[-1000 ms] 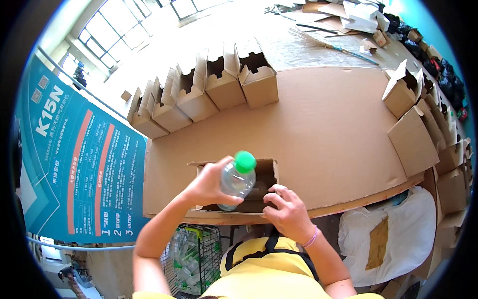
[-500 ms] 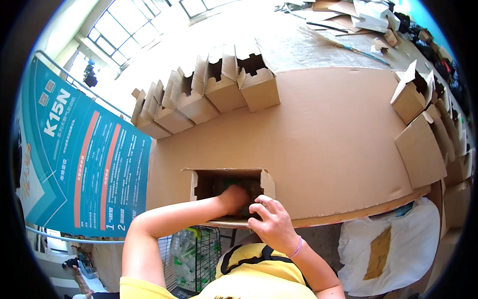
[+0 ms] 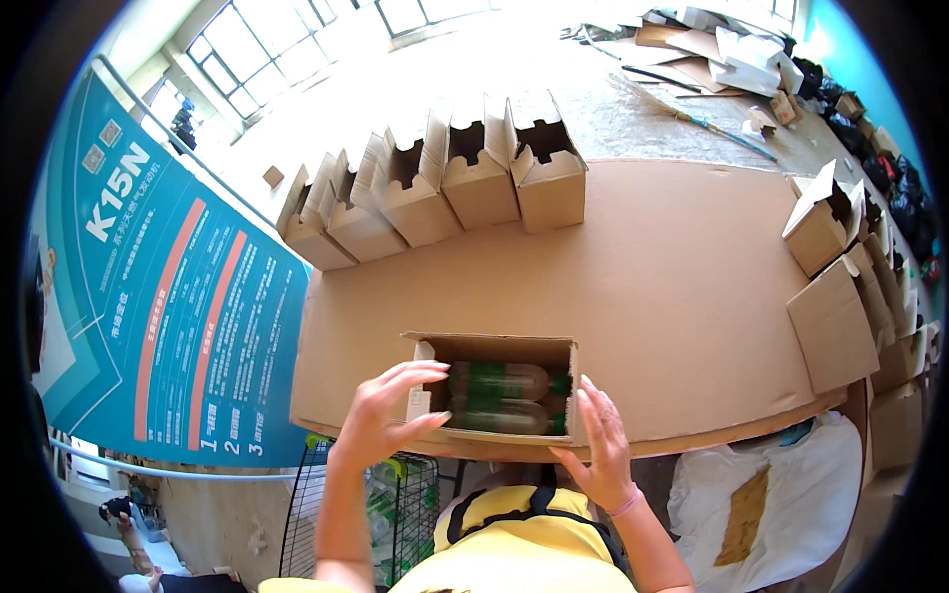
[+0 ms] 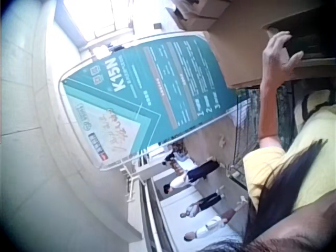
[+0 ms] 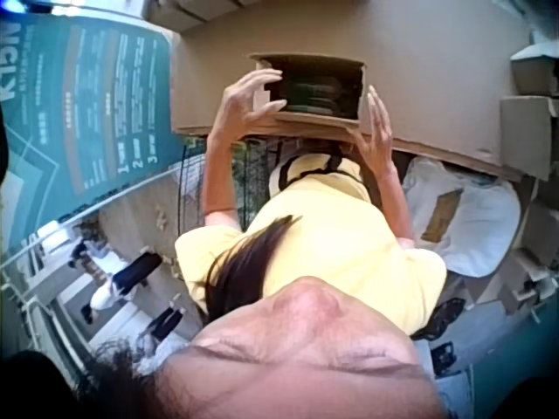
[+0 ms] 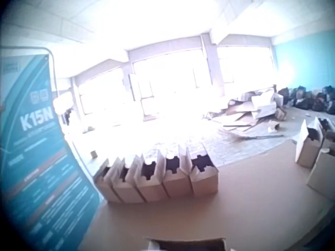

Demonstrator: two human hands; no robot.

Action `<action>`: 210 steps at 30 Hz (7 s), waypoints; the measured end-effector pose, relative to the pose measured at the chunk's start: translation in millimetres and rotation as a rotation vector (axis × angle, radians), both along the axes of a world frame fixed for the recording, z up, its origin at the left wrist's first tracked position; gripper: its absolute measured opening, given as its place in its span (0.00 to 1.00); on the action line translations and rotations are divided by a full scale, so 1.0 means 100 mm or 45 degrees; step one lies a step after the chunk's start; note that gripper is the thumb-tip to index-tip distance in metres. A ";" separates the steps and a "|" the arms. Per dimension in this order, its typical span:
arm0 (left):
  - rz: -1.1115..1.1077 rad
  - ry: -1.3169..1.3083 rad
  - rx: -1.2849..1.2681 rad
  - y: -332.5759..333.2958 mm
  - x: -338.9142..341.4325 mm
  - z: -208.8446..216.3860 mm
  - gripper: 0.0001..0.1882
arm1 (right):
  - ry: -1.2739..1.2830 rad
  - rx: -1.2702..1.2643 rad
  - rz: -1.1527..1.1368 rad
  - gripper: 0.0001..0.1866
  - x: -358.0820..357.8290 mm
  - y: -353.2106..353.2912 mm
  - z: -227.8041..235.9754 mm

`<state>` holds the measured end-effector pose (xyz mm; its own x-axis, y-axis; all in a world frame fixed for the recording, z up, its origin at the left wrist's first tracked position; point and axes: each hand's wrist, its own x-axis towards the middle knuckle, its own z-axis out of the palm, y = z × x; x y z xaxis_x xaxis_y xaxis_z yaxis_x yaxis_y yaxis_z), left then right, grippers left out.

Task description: The person places plastic water bottles from a shopping cart into small cardboard boxes, and then moves each filled box to a stack on the table.

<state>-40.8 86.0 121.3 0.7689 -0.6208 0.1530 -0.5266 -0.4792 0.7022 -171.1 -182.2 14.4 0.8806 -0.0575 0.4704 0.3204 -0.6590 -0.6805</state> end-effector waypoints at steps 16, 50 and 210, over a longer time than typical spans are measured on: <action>0.449 0.006 -0.086 0.48 -0.03 -0.68 0.31 | 0.282 0.334 -0.405 0.21 0.11 0.55 -0.15; -0.364 -0.375 0.543 0.45 0.31 -0.87 0.61 | 0.619 1.523 -0.666 0.42 0.15 0.73 -0.78; -0.502 -0.348 1.215 -1.04 0.35 -2.05 0.16 | -0.024 -0.387 0.627 0.08 0.11 0.00 0.43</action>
